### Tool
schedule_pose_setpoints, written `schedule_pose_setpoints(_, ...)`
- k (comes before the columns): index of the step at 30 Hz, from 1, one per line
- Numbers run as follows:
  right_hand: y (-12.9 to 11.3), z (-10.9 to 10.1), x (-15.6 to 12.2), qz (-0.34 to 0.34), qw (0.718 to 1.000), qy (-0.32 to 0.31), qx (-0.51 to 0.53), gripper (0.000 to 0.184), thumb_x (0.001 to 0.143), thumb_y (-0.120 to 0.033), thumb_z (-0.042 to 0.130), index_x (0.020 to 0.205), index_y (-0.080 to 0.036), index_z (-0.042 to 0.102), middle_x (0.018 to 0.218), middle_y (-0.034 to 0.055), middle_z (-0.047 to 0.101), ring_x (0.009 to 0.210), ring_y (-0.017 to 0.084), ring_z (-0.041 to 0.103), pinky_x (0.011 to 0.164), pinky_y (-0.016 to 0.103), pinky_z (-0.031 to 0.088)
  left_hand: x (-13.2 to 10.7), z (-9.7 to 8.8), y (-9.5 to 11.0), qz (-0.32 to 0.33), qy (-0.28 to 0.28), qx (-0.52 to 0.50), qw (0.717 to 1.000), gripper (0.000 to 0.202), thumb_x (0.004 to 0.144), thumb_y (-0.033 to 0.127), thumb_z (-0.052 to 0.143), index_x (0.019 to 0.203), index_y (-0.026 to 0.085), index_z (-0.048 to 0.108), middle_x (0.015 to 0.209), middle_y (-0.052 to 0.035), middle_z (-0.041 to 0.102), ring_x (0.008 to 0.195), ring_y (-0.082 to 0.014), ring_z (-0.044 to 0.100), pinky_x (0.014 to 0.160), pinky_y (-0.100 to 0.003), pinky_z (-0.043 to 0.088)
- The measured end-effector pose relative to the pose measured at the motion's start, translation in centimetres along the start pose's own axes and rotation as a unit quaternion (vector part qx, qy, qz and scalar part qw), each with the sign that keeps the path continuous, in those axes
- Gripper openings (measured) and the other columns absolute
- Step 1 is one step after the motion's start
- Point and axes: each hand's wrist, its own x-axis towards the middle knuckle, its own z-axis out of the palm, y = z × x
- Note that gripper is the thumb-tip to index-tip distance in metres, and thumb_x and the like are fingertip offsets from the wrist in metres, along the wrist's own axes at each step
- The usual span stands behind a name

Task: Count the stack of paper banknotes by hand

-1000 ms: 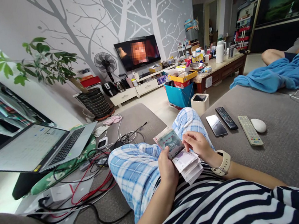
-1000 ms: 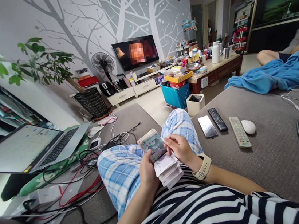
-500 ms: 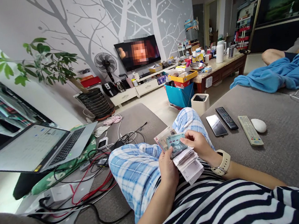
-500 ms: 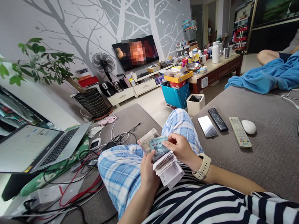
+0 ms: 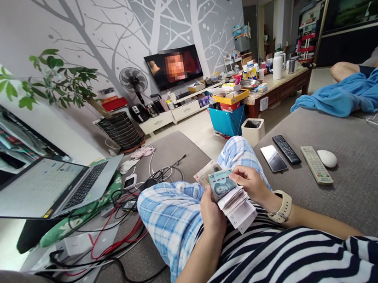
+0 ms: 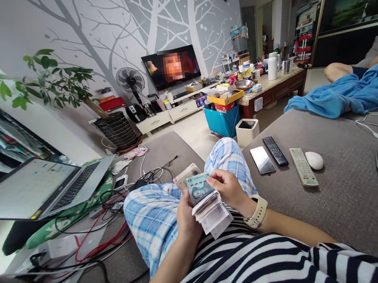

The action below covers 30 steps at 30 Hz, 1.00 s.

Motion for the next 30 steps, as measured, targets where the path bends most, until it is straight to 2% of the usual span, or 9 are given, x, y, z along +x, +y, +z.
schedule_pose_setpoints(4,-0.1,0.0,-0.1,0.005,1.0,-0.005,0.008,0.029,0.083,-0.043,0.061,0.068,-0.019,0.054,0.061,-0.0027,0.046,0.057,0.013,0.041,0.054,0.026,0.032,-0.2,0.0,0.2,0.017,-0.016,0.023,0.999,0.027,0.072,0.034,0.063,0.084,0.012,0.071,0.088,-0.0104,0.073,0.082,-0.0231,0.066,0.079,-0.034,0.051)
schedule_pose_setpoints(8,-0.1,0.1,-0.1,0.008,1.0,-0.014,0.027,0.028,0.082,-0.043,0.062,0.071,-0.019,0.056,0.063,-0.0021,0.05,0.058,0.013,0.044,0.055,0.026,0.034,-0.6,-0.1,0.6,0.053,0.01,0.146,0.988,0.02,0.068,0.03,0.066,0.073,0.012,0.071,0.076,-0.0103,0.072,0.077,-0.0232,0.062,0.071,-0.032,0.049)
schedule_pose_setpoints(12,0.1,0.1,-0.2,0.005,0.999,-0.012,0.04,0.026,0.082,-0.042,0.062,0.073,-0.018,0.057,0.065,-0.0017,0.052,0.059,0.013,0.045,0.055,0.026,0.035,-1.0,0.0,1.0,0.074,0.021,0.168,0.983,0.017,0.067,0.028,0.068,0.069,0.012,0.07,0.067,-0.009,0.069,0.074,-0.0235,0.06,0.069,-0.033,0.048)
schedule_pose_setpoints(19,0.0,-0.1,-0.2,-0.014,0.999,-0.019,0.033,0.027,0.084,-0.043,0.059,0.074,-0.019,0.057,0.064,-0.0023,0.048,0.059,0.013,0.042,0.055,0.026,0.033,-0.8,0.3,0.9,0.049,-0.001,0.09,0.995,0.017,0.069,0.027,0.062,0.067,0.012,0.07,0.075,-0.0095,0.071,0.071,-0.0205,0.061,0.071,-0.032,0.049)
schedule_pose_setpoints(25,0.0,0.0,-0.1,-0.001,0.999,-0.035,0.022,0.042,0.085,-0.051,0.057,0.059,-0.019,0.048,0.053,-0.0048,0.035,0.051,0.01,0.032,0.049,0.026,0.025,-0.1,-0.2,0.0,-0.026,-0.008,-0.036,0.999,0.025,0.069,0.033,0.066,0.082,0.012,0.07,0.082,-0.0081,0.073,0.079,-0.0217,0.067,0.077,-0.033,0.051)
schedule_pose_setpoints(30,0.6,0.2,0.1,0.032,0.997,-0.031,0.069,0.051,0.087,-0.062,0.045,0.064,-0.018,0.058,0.047,-0.0021,0.048,0.043,0.011,0.039,0.046,0.026,0.027,-0.1,-0.1,-0.1,-0.029,-0.016,-0.064,0.997,0.027,0.071,0.032,0.066,0.088,0.011,0.07,0.092,-0.0104,0.074,0.089,-0.0255,0.069,0.085,-0.038,0.051)
